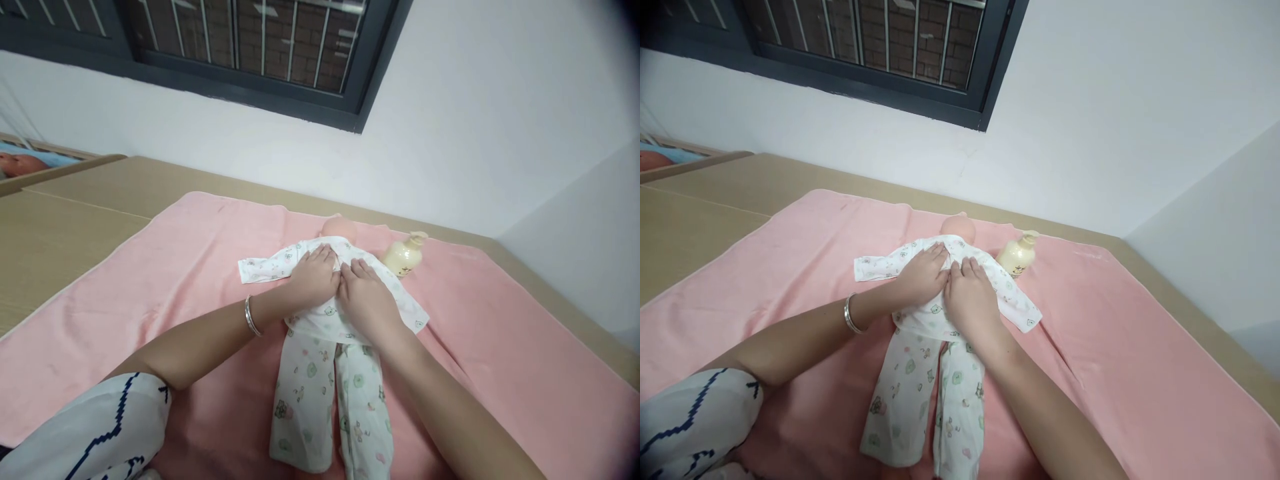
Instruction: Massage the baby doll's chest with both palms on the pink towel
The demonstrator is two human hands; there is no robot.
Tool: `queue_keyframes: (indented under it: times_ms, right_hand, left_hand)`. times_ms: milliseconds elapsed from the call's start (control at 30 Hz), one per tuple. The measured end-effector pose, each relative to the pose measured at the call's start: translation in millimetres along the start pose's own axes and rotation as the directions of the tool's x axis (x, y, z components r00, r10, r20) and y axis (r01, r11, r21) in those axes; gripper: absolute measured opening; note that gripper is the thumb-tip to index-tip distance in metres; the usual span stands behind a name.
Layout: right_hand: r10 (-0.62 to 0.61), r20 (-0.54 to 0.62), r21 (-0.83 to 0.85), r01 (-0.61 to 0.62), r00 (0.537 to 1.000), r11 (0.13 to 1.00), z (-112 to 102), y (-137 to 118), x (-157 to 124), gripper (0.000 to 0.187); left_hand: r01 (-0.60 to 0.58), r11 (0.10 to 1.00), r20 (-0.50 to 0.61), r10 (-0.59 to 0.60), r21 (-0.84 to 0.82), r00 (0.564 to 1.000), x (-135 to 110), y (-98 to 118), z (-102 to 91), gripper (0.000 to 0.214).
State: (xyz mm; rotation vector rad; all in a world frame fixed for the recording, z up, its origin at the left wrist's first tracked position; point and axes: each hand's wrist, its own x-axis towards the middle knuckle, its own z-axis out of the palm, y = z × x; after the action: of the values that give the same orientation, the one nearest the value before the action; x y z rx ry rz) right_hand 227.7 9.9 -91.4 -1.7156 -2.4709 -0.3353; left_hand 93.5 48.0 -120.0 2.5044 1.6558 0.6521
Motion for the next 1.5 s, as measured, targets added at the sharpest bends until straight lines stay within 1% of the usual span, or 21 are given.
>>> queue_keyframes:
  times_ms: [100, 200, 300, 367, 400, 467, 567, 633, 667, 733, 800, 867, 933, 1000, 1100, 1200, 1267, 1367, 1500]
  right_hand:
    - [0.01, 0.015, 0.032, -0.011, 1.0, 0.999, -1, -2, 0, 0.052]
    - [0.055, 0.051, 0.148, -0.062, 0.997, 0.987, 8, 10, 13, 0.054]
    - [0.079, 0.048, 0.268, -0.089, 0.996, 0.959, 22, 29, 31, 0.059]
    - [0.078, 0.035, 0.304, -0.085, 0.996, 0.949, 29, 36, 38, 0.062]
    - [0.077, 0.028, 0.306, -0.082, 0.997, 0.948, 30, 36, 38, 0.062]
    - [0.088, 0.02, 0.282, -0.09, 0.996, 0.955, 29, 30, 33, 0.06]
    - [0.09, 0.002, 0.208, -0.088, 0.996, 0.974, 20, 11, 18, 0.056]
    - [0.076, -0.025, 0.169, -0.071, 0.997, 0.983, 15, 3, 11, 0.054]
    - [0.074, -0.037, 0.169, -0.067, 0.997, 0.983, 14, 1, 10, 0.052]
    - [0.08, -0.047, 0.227, -0.068, 0.996, 0.972, 17, 6, 14, 0.051]
    - [0.077, -0.046, 0.332, -0.057, 0.996, 0.941, 24, 18, 23, 0.05]
    - [0.07, -0.057, 0.424, -0.04, 0.996, 0.905, 33, 31, 33, 0.051]
    - [0.078, -0.081, 0.467, -0.031, 0.994, 0.884, 39, 38, 39, 0.052]
    - [0.088, -0.106, 0.459, -0.03, 0.991, 0.888, 38, 37, 38, 0.051]
    - [0.101, -0.133, 0.394, -0.041, 0.986, 0.918, 27, 24, 27, 0.046]
    - [0.119, -0.125, 0.317, -0.074, 0.985, 0.946, 15, 10, 17, 0.04]
    - [0.118, -0.11, 0.299, -0.08, 0.987, 0.951, 13, 8, 15, 0.041]
    - [0.102, -0.09, 0.357, -0.064, 0.991, 0.932, 23, 17, 24, 0.049]
    - [0.09, -0.059, 0.448, -0.054, 0.994, 0.892, 41, 36, 38, 0.06]
  left_hand:
    - [0.038, 0.999, 0.019, -0.038, -0.033, 0.999, 5, -6, -0.8, 0.058]
    - [0.068, 0.997, -0.017, -0.068, 0.021, 0.998, -3, 5, 5.2, 0.056]
    - [0.026, 0.991, -0.035, -0.022, 0.128, 0.999, -15, 21, 9.6, 0.054]
    - [-0.02, 0.988, -0.026, 0.024, 0.154, 0.999, -18, 25, 9.2, 0.053]
    - [-0.028, 0.99, -0.024, 0.032, 0.137, 0.999, -16, 24, 8.2, 0.053]
    - [-0.014, 0.998, -0.029, 0.015, 0.055, 0.999, -9, 14, 5.9, 0.052]
    - [0.105, 0.992, -0.039, -0.108, -0.068, 0.993, 7, -9, 5.8, 0.054]
    - [0.168, 0.981, -0.043, -0.173, -0.092, 0.984, 13, -19, 9.1, 0.058]
    - [0.182, 0.979, -0.053, -0.187, -0.089, 0.981, 14, -21, 11.4, 0.059]
    - [0.173, 0.983, -0.082, -0.178, -0.062, 0.981, 10, -16, 16.0, 0.057]
    - [0.145, 0.989, -0.118, -0.146, -0.016, 0.982, 1, -5, 19.1, 0.055]
    - [0.097, 0.995, -0.143, -0.091, 0.03, 0.985, -7, 7, 19.5, 0.054]
    - [0.046, 0.998, -0.146, -0.039, 0.046, 0.989, -10, 12, 17.3, 0.054]
    - [0.02, 1.0, -0.135, -0.018, 0.012, 0.991, -6, 8, 14.4, 0.05]
    - [0.024, 0.995, -0.145, -0.037, -0.093, 0.989, 5, -8, 14.3, 0.048]
    - [0.047, 0.986, -0.185, -0.077, -0.157, 0.98, 12, -20, 21.7, 0.053]
    - [0.052, 0.985, -0.21, -0.086, -0.162, 0.974, 12, -22, 27.8, 0.054]
    - [0.039, 0.989, -0.246, -0.073, -0.14, 0.966, 9, -20, 33.1, 0.052]
    - [0.005, 0.994, -0.302, -0.039, -0.112, 0.952, 5, -17, 32.8, 0.046]
